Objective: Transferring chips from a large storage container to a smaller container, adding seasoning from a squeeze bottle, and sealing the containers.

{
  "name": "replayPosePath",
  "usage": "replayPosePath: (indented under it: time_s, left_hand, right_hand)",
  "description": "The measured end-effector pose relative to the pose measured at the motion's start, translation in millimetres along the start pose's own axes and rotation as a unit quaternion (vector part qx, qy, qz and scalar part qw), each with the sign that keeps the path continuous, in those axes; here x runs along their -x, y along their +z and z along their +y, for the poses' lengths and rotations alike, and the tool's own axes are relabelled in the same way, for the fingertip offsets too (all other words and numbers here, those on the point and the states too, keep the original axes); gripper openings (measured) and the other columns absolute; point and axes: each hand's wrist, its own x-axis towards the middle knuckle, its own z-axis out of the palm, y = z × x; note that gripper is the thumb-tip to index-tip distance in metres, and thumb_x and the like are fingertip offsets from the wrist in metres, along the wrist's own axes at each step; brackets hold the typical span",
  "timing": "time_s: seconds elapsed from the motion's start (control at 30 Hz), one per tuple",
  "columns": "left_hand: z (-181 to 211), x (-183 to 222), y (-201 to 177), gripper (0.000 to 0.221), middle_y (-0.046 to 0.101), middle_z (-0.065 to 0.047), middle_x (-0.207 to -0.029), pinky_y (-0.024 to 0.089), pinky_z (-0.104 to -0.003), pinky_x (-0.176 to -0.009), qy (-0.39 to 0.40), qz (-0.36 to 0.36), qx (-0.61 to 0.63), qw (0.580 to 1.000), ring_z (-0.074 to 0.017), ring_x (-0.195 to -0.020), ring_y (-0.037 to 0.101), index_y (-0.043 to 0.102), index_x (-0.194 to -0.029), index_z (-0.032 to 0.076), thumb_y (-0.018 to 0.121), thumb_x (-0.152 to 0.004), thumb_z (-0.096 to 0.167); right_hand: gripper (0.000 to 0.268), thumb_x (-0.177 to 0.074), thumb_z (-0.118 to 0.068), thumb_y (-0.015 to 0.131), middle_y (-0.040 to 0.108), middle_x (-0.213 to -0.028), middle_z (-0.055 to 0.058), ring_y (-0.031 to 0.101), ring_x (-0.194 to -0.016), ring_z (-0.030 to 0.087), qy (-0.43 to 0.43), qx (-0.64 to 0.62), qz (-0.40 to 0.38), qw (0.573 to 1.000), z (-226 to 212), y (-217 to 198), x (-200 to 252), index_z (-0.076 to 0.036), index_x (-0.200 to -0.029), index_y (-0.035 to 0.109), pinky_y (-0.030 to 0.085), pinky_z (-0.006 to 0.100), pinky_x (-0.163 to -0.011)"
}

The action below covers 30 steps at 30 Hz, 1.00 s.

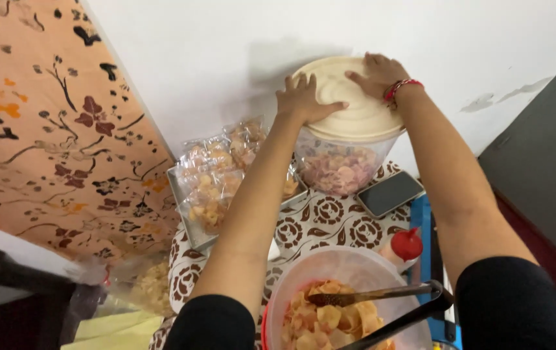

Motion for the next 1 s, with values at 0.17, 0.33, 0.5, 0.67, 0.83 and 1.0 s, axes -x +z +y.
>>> replayPosePath:
  time_s: [0.17,0.33,0.5,0.67,0.83,1.0]
  left_hand:
    - [2,2,2,0.130,0.007,-0.002,-0.183,0.025,-0.061,-0.126,0.000,-0.001,0.011,1.000,-0.0381,-0.166,-0.002,0.013,-0.175,0.020,0.035,-0.075,0.101]
    - [0,2,3,0.132,0.010,-0.005,-0.182,0.027,-0.061,-0.125,0.012,0.016,0.007,1.000,-0.0380,-0.165,0.001,0.017,-0.173,0.018,0.030,-0.073,0.103]
    - [2,2,3,0.136,0.010,-0.005,-0.182,0.031,-0.062,-0.124,0.016,0.005,-0.004,1.000,-0.0411,-0.165,0.002,0.016,-0.174,0.020,0.019,-0.067,0.104]
    - [1,4,1,0.127,0.008,-0.002,-0.183,0.035,-0.059,-0.121,0.007,0.007,0.036,0.999,-0.0337,-0.166,-0.003,0.019,-0.173,0.023,0.043,-0.074,0.099]
    - [3,5,0,0.129,0.007,-0.004,-0.183,0.026,-0.062,-0.127,0.011,0.005,0.040,0.999,-0.0359,-0.167,-0.001,0.018,-0.173,0.020,0.043,-0.074,0.099]
    - [-13,-27,29,0.116,0.024,-0.007,-0.178,0.031,-0.061,-0.124,0.035,0.074,0.063,0.995,-0.0371,-0.164,0.012,0.037,-0.167,0.021,0.030,-0.080,0.097]
  right_hand:
    - [0.099,-0.107,-0.071,0.021,-0.006,-0.181,0.016,-0.001,-0.168,0.031,-0.066,-0.006,0.089,0.994,-3,-2,7,0.003,-0.172,0.007,0.003,0.061,-0.133]
    - [0.089,-0.114,-0.063,0.032,0.024,-0.174,0.027,0.024,-0.161,0.042,-0.144,-0.051,0.187,0.970,-4,16,36,0.006,-0.169,0.020,0.019,0.061,-0.127]
    - [0.085,-0.108,-0.061,0.027,0.000,-0.182,0.013,0.018,-0.165,0.040,-0.130,-0.021,0.043,0.990,-16,-2,60,-0.009,-0.174,0.015,0.016,0.076,-0.124]
    - [0.082,-0.124,-0.048,0.057,0.016,-0.178,0.028,0.016,-0.165,0.046,-0.061,-0.034,0.335,0.940,31,-34,58,0.004,-0.171,0.014,0.019,0.073,-0.129]
    - [0.101,-0.095,-0.078,0.034,0.013,-0.178,0.022,0.014,-0.163,0.046,0.042,-0.024,0.033,0.998,54,13,51,-0.014,-0.171,0.019,0.020,0.063,-0.127]
    - [0.095,-0.096,-0.075,0.038,0.013,-0.180,0.014,0.011,-0.163,0.042,0.083,-0.068,0.024,0.994,57,8,58,-0.022,-0.173,0.024,0.022,0.063,-0.128]
